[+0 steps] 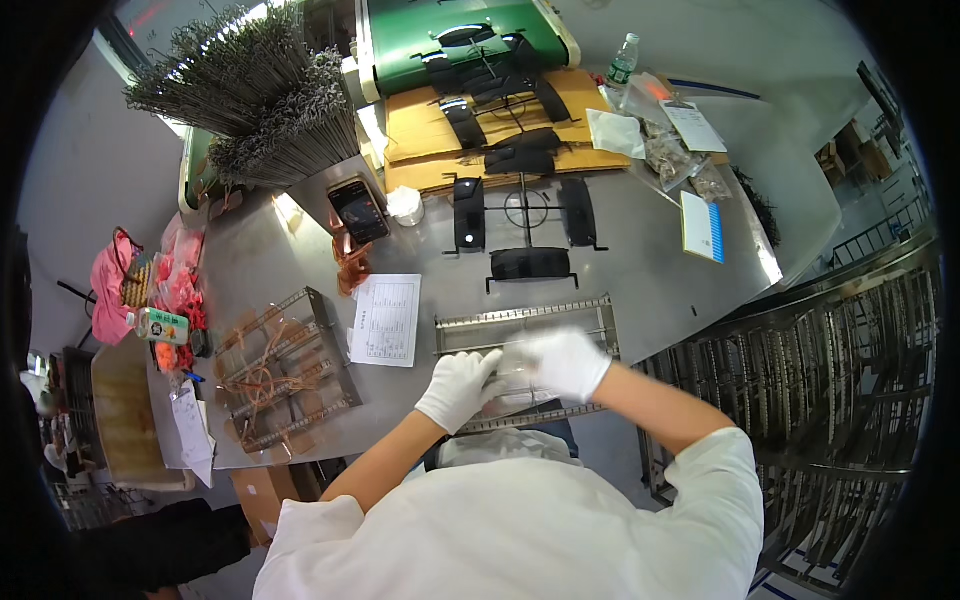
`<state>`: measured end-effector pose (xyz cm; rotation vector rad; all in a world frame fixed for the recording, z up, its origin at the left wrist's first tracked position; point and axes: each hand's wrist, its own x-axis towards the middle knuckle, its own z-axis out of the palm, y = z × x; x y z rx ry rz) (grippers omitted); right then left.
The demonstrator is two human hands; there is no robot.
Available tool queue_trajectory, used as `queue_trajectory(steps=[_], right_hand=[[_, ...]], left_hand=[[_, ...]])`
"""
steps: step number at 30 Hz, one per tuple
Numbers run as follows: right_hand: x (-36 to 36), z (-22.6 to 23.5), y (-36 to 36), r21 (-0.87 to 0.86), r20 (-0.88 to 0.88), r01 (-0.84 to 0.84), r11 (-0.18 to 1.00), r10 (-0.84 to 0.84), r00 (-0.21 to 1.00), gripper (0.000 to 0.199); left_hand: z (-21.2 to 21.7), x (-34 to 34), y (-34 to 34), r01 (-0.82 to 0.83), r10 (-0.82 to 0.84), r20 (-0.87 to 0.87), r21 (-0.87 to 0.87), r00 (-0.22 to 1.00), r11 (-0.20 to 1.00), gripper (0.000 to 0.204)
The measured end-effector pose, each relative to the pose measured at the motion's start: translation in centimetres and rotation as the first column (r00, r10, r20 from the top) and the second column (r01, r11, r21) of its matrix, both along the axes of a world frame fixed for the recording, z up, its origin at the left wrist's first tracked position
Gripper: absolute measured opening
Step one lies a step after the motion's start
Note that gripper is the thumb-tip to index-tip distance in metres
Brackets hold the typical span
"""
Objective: The person assembles a black metal frame by inserting a cross-shaped support and attaching a slatted panel. They then handle a gold-colored decorative frame, placing it aside, and continue assembling the black frame components on a stainless steel workbench.
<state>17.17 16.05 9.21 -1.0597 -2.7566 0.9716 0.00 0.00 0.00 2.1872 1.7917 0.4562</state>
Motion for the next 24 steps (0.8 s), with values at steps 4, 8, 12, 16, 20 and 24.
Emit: queue_trajectory(steps=[4,8,12,16,20,24], right_hand=[[-4.5,-4.2,8.1,0.406,0.047,0.007,0.914,-0.029,0.998,0.059],[-5.1,-8.5,10.1,0.304,0.374,-0.112,0.946,-0.01,0.927,0.095],[-4.6,-3.4,9.7,0.095,0.218,-0.048,0.994,0.026,0.976,0.069],[-1.4,7.0,5.2,0.003,-0.016,-0.138,0.99,0.138,0.99,0.064],[1.9,9.5,-1.2,0.213,-0.196,-0.244,0.946,0.287,0.938,0.058],[1.4,9.4,-6.1,0.36,-0.245,-0.368,0.857,0.468,0.849,0.059]], left_hand=[[-2.3,-1.8,-1.4,-0.032,0.043,-0.074,0.153,0.996,0.988,0.029],[-1.6,-1.1,-2.9,-0.035,0.046,-0.065,0.169,0.997,0.985,0.029],[-2.4,-1.3,-2.4,-0.037,0.053,-0.075,0.206,0.996,0.978,0.027],[-1.9,-2.4,0.9,-0.028,0.047,-0.116,0.163,0.992,0.986,0.02],[-1.0,-3.3,4.9,-0.023,-0.055,0.337,0.223,0.94,0.974,0.048],[5.9,-4.7,4.2,0.095,-0.117,0.948,0.151,-0.297,0.984,0.093]])
